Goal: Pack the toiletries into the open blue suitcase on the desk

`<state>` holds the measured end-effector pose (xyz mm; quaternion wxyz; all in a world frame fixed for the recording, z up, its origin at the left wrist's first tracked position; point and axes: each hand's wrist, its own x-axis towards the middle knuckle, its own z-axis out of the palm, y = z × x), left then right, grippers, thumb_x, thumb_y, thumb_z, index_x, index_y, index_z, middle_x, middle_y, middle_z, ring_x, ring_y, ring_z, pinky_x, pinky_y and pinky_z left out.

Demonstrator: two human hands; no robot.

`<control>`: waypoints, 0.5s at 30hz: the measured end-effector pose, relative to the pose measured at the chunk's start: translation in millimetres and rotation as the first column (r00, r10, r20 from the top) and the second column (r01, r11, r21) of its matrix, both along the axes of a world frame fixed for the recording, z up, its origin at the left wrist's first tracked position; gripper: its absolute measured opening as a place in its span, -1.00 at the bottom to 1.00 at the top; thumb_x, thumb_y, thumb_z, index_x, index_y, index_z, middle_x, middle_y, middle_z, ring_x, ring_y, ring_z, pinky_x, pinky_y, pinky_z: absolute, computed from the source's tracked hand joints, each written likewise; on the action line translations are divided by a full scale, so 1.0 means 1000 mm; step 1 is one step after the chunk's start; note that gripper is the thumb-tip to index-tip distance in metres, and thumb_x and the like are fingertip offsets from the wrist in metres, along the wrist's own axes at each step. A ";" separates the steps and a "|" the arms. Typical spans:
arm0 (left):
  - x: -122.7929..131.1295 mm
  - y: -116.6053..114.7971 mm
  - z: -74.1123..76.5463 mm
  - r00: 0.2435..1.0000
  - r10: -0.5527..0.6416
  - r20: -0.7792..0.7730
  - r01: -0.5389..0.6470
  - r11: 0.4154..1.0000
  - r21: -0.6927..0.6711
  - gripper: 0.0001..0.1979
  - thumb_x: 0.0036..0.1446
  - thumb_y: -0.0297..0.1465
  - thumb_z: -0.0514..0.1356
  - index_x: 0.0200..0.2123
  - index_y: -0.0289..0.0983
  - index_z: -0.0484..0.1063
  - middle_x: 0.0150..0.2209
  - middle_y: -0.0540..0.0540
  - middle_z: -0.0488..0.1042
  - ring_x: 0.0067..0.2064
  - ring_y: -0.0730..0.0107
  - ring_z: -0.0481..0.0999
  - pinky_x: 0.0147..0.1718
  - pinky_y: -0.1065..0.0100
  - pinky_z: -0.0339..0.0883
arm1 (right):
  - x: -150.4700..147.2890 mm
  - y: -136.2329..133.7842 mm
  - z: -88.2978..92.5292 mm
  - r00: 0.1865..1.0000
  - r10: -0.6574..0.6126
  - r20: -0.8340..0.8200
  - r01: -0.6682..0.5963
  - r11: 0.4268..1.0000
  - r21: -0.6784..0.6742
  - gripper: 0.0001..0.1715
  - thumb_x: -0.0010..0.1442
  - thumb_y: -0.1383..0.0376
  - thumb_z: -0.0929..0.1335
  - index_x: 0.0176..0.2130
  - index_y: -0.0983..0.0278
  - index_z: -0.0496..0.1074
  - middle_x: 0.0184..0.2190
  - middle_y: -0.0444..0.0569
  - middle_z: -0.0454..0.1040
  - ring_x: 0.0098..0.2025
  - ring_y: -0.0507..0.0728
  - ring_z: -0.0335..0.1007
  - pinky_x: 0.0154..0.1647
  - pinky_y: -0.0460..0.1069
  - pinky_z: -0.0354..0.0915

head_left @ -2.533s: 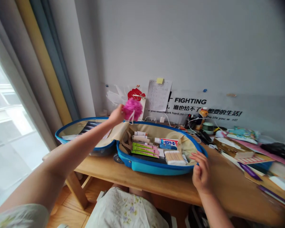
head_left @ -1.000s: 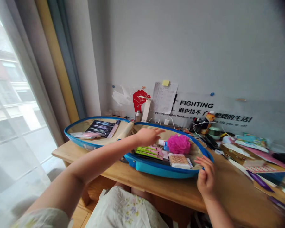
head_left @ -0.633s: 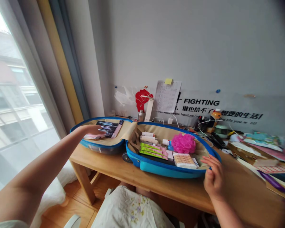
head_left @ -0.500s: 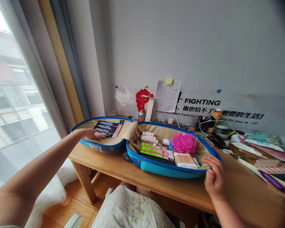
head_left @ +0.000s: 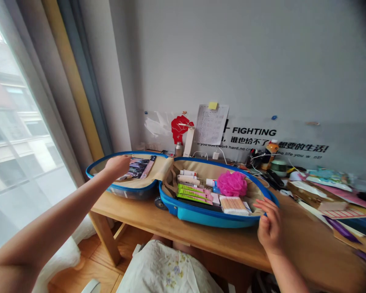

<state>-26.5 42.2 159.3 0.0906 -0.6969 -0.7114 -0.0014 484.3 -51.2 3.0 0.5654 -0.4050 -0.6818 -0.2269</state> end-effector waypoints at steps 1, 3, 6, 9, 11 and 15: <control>0.018 -0.004 0.005 0.999 -0.037 -0.013 0.038 0.999 0.037 -0.62 0.20 -0.48 -0.01 0.06 -0.32 0.39 0.06 -0.33 0.44 0.06 0.02 0.45 -0.06 0.18 0.35 | 0.000 0.000 0.000 1.000 0.001 -0.003 -0.001 1.000 0.000 -0.56 0.36 0.08 0.11 -0.16 0.25 0.41 -0.17 0.14 0.46 0.08 0.32 0.34 0.06 0.32 0.28; 0.059 -0.013 0.014 0.991 -0.132 -0.036 0.135 0.985 0.109 -0.57 0.25 -0.50 -0.08 0.14 -0.26 0.32 0.10 -0.27 0.40 0.11 0.12 0.40 -0.01 0.23 0.33 | -0.001 0.000 0.001 1.000 0.002 -0.014 -0.002 1.000 -0.003 -0.54 0.36 0.06 0.11 -0.18 0.25 0.42 -0.17 0.14 0.47 0.08 0.32 0.35 0.06 0.32 0.28; 0.120 -0.028 0.022 0.930 -0.342 -0.136 0.363 0.914 0.184 -0.63 0.27 -0.51 -0.08 0.00 -0.28 0.43 -0.01 -0.26 0.41 0.02 0.17 0.44 -0.09 0.28 0.38 | -0.002 -0.001 0.002 1.000 0.003 -0.031 -0.004 1.000 -0.011 -0.53 0.35 0.04 0.11 -0.19 0.25 0.43 -0.19 0.13 0.47 0.06 0.32 0.36 0.06 0.31 0.28; 0.169 -0.043 0.019 0.865 -0.477 -0.158 0.496 0.861 0.117 -0.68 0.24 -0.53 -0.01 -0.05 -0.34 0.46 -0.01 -0.31 0.39 0.03 0.11 0.42 -0.09 0.25 0.40 | -0.002 -0.002 0.002 1.000 0.000 -0.014 0.000 1.000 -0.004 -0.56 0.36 0.07 0.11 -0.17 0.25 0.42 -0.18 0.13 0.47 0.06 0.32 0.36 0.06 0.32 0.28; 0.192 -0.051 0.011 0.831 -0.546 -0.104 0.551 0.834 0.026 -0.68 0.21 -0.57 0.01 -0.04 -0.39 0.47 0.00 -0.37 0.39 0.07 0.05 0.41 -0.09 0.22 0.41 | -0.001 -0.001 0.001 1.000 0.002 0.000 -0.002 1.000 0.000 -0.57 0.36 0.09 0.12 -0.16 0.25 0.42 -0.17 0.14 0.47 0.06 0.32 0.35 0.06 0.32 0.28; 0.215 -0.058 -0.005 0.791 -0.612 0.000 0.610 0.788 -0.081 -0.70 0.24 -0.46 0.07 -0.03 -0.34 0.49 0.01 -0.32 0.45 0.00 0.12 0.49 -0.13 0.27 0.42 | 0.000 -0.001 -0.001 1.000 0.006 -0.011 -0.006 1.000 0.003 -0.57 0.36 0.09 0.11 -0.17 0.26 0.42 -0.18 0.14 0.47 0.06 0.32 0.36 0.05 0.32 0.28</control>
